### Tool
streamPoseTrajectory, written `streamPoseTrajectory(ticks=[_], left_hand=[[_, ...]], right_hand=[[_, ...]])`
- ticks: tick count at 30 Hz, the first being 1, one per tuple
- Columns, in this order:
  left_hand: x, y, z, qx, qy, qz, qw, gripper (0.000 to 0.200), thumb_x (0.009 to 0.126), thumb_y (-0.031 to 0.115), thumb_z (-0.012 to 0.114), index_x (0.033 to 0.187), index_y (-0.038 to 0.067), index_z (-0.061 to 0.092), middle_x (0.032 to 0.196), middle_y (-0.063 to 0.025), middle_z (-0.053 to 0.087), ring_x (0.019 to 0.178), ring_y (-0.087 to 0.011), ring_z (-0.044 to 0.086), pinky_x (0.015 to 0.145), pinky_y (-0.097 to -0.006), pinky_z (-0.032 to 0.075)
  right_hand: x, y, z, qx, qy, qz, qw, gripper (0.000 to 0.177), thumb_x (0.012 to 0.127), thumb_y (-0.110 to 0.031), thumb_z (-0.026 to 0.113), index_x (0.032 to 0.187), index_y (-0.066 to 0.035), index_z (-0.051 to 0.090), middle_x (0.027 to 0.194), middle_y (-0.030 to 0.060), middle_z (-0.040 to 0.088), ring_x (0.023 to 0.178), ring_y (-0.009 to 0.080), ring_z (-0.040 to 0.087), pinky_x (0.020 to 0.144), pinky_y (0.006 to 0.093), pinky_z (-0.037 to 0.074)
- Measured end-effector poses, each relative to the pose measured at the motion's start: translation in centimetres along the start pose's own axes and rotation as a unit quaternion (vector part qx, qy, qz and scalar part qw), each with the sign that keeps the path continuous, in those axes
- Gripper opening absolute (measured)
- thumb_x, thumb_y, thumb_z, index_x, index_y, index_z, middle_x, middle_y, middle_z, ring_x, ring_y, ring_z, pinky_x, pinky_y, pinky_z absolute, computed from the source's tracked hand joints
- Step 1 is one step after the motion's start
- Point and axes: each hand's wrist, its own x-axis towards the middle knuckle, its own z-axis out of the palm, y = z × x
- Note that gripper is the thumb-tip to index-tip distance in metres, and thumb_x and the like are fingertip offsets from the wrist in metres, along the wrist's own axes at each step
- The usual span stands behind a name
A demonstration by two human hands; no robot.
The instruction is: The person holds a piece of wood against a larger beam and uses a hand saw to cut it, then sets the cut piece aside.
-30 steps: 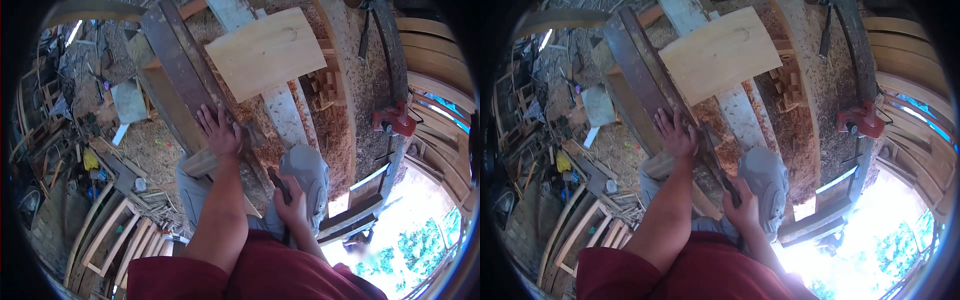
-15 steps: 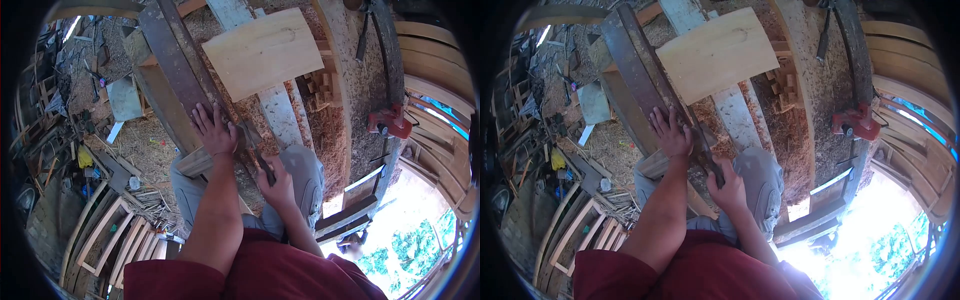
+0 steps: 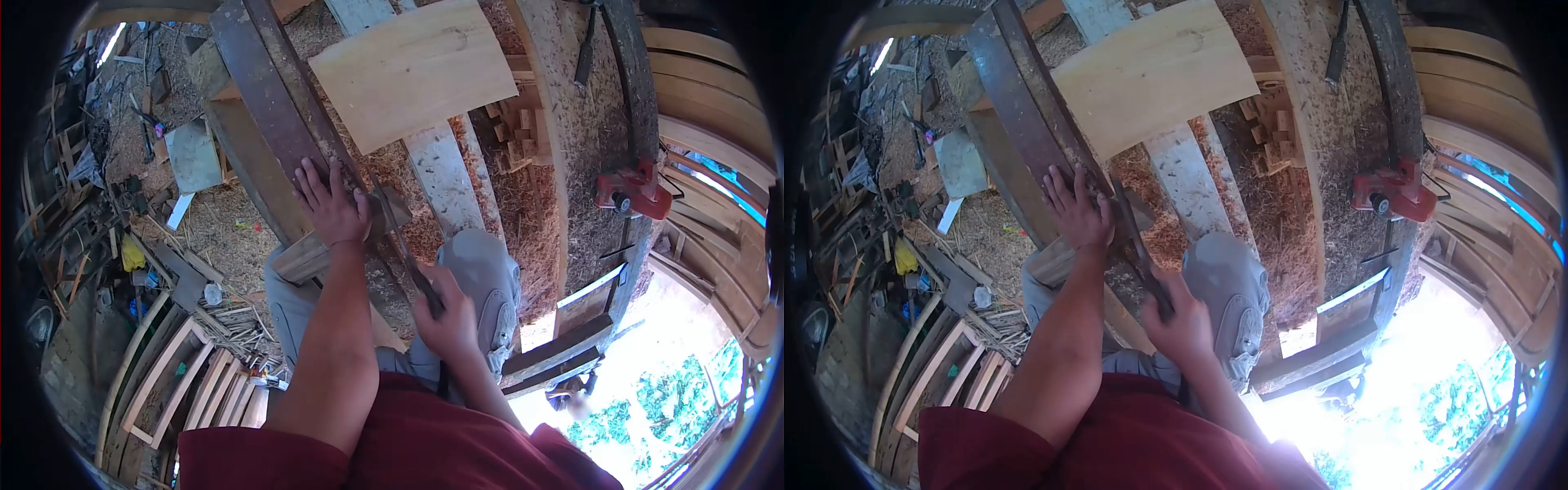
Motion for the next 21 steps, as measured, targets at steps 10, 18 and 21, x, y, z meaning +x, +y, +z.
streamPoseTrajectory(ticks=[10,18,21], left_hand=[[0.1,0.1,0.1,0.006,-0.001,-0.002,1.0,0.074,0.093,0.039,0.06,0.164,0.022,0.051,0.182,-0.0221,0.022,0.169,-0.0441,0.018,0.135,-0.0642,0.013],[0.0,-0.2,0.1,0.007,-0.005,0.001,1.0,0.073,0.094,0.039,0.06,0.164,0.021,0.051,0.182,-0.0227,0.022,0.169,-0.0453,0.017,0.135,-0.0655,0.014],[0.0,0.0,-0.1,0.007,-0.012,-0.006,1.0,0.072,0.094,0.04,0.06,0.163,0.02,0.052,0.183,-0.0226,0.021,0.169,-0.045,0.016,0.135,-0.0653,0.013]], right_hand=[[1.0,1.3,1.5,0.006,0.012,-0.007,1.0,0.044,0.096,-0.012,0.07,0.139,-0.006,0.064,0.099,0.0206,0.08,0.093,0.0432,0.081,0.083,0.0467,0.064],[-2.1,0.8,-1.7,0.069,-0.033,0.059,0.995,0.038,0.096,-0.011,0.069,0.134,-0.005,0.066,0.107,0.0251,0.079,0.101,0.0463,0.078,0.084,0.0464,0.062],[2.8,0.6,1.0,0.02,0.016,-0.035,0.999,0.04,0.096,-0.01,0.069,0.135,-0.005,0.066,0.109,0.0239,0.079,0.1,0.0444,0.079,0.084,0.0452,0.062]])
